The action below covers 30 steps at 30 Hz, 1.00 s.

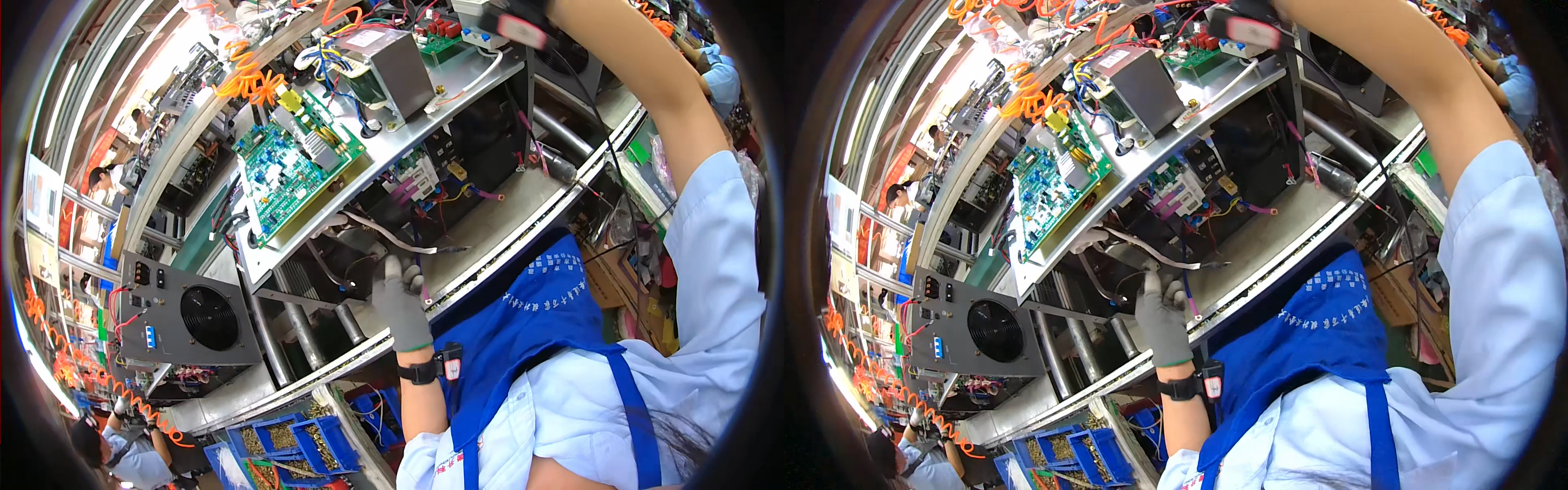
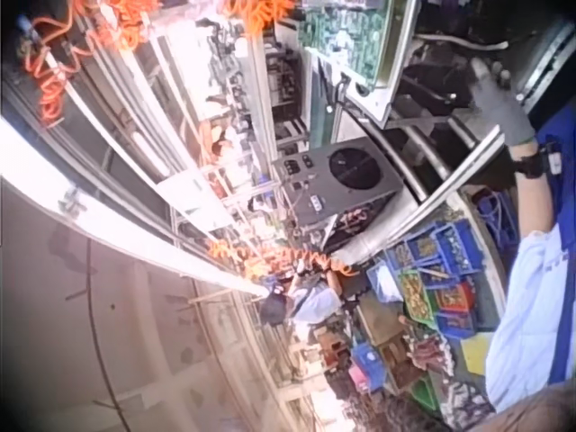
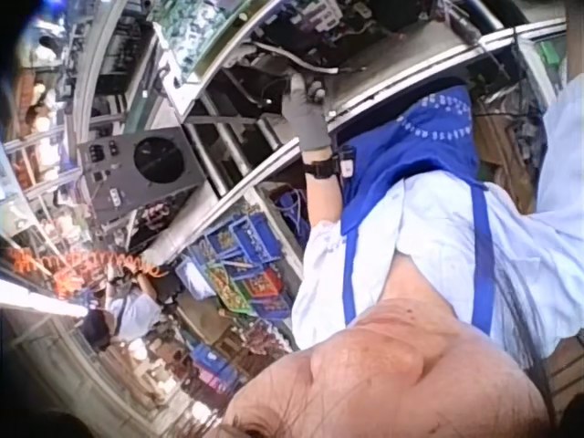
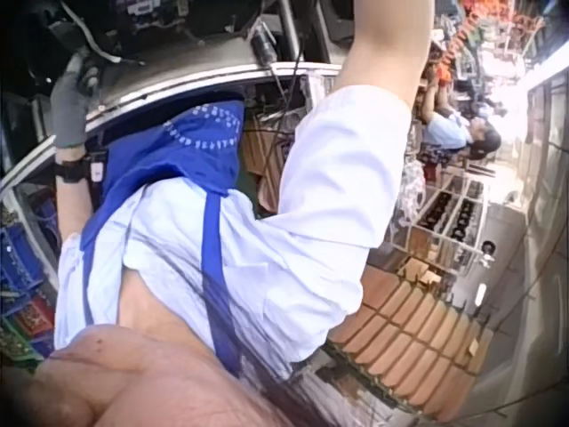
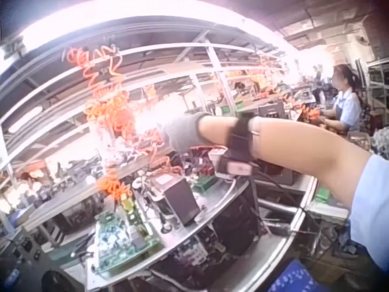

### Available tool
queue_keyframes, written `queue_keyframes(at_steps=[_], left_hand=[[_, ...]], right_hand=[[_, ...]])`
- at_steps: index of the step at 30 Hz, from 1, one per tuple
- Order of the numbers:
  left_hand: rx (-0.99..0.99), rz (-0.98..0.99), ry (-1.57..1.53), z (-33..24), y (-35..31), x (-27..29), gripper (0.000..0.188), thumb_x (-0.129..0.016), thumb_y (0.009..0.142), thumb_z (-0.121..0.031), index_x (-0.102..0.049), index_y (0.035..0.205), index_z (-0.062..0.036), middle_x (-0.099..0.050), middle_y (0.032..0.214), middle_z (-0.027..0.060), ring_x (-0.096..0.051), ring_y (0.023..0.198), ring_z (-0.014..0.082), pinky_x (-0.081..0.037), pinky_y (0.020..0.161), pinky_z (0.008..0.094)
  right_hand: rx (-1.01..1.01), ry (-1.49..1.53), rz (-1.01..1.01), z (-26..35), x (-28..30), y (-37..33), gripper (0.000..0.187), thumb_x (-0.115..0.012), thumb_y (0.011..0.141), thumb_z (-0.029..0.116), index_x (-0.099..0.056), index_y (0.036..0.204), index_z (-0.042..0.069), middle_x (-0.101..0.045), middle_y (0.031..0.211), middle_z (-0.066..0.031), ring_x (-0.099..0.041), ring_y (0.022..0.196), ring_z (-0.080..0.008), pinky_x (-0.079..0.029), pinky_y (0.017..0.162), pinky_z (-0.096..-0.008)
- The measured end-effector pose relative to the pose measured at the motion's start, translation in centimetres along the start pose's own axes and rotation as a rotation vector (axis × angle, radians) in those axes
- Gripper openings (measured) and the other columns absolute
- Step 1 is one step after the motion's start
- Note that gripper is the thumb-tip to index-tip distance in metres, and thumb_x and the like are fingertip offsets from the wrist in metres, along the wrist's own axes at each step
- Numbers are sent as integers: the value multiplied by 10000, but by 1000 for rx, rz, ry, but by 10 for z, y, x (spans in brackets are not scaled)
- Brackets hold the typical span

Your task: Assembling a solar inverter unit on a production line using pneumatic and electric tools to install circuit boards and connect wiring.

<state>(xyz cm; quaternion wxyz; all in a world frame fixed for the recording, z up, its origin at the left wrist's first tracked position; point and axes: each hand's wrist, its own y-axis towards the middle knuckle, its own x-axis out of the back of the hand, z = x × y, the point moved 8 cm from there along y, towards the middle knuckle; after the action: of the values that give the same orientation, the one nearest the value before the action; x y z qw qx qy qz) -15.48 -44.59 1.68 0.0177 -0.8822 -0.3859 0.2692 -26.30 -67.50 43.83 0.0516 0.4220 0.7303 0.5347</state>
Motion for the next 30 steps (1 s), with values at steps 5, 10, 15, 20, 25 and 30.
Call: queue_keyframes(at_steps=[5,10,15,20,25,30], left_hand=[[170,126,354,41,20,-15,323,-623,908,-321,-593,857,-3,-569,668,39,-531,505,78,-404,432,201],[37,121,283,48,55,-13,195,-559,924,-219,-615,879,-37,-584,668,57,-528,518,119,-405,442,238],[-897,342,1252,14,45,-32,258,-657,764,-178,-627,948,1,-615,922,188,-583,828,339,-462,765,423],[-784,297,1376,32,32,-54,373,-619,828,-210,-582,1027,103,-633,922,252,-611,824,364,-482,772,411],[73,201,164,64,12,-38,277,-557,945,-258,-566,1033,4,-599,872,97,-549,737,203,-460,630,299],[49,100,228,61,-11,-36,266,-499,977,-302,-552,1061,-55,-530,806,43,-458,661,144,-402,580,252]], right_hand=[[-9,313,-52,56,54,-132,158,-544,821,129,-660,919,84,-636,725,-93,-622,657,-238,-497,588,-388],[-331,653,225,127,44,-285,200,-634,792,117,-612,991,100,-633,887,-97,-619,807,-286,-511,712,-383],[-1103,632,473,132,70,-455,187,-616,802,110,-627,985,76,-634,924,-107,-623,863,-303,-513,770,-382],[-1272,257,459,96,158,-549,180,-604,812,163,-631,976,93,-621,922,-106,-612,891,-295,-500,789,-397],[-1256,-230,265,5,254,-594,243,-612,764,111,-617,1007,104,-622,924,-96,-618,858,-289,-505,767,-375],[-1531,-851,242,-70,391,-662,335,-626,772,203,-600,1082,76,-622,1034,-149,-604,987,-315,-483,877,-393]])
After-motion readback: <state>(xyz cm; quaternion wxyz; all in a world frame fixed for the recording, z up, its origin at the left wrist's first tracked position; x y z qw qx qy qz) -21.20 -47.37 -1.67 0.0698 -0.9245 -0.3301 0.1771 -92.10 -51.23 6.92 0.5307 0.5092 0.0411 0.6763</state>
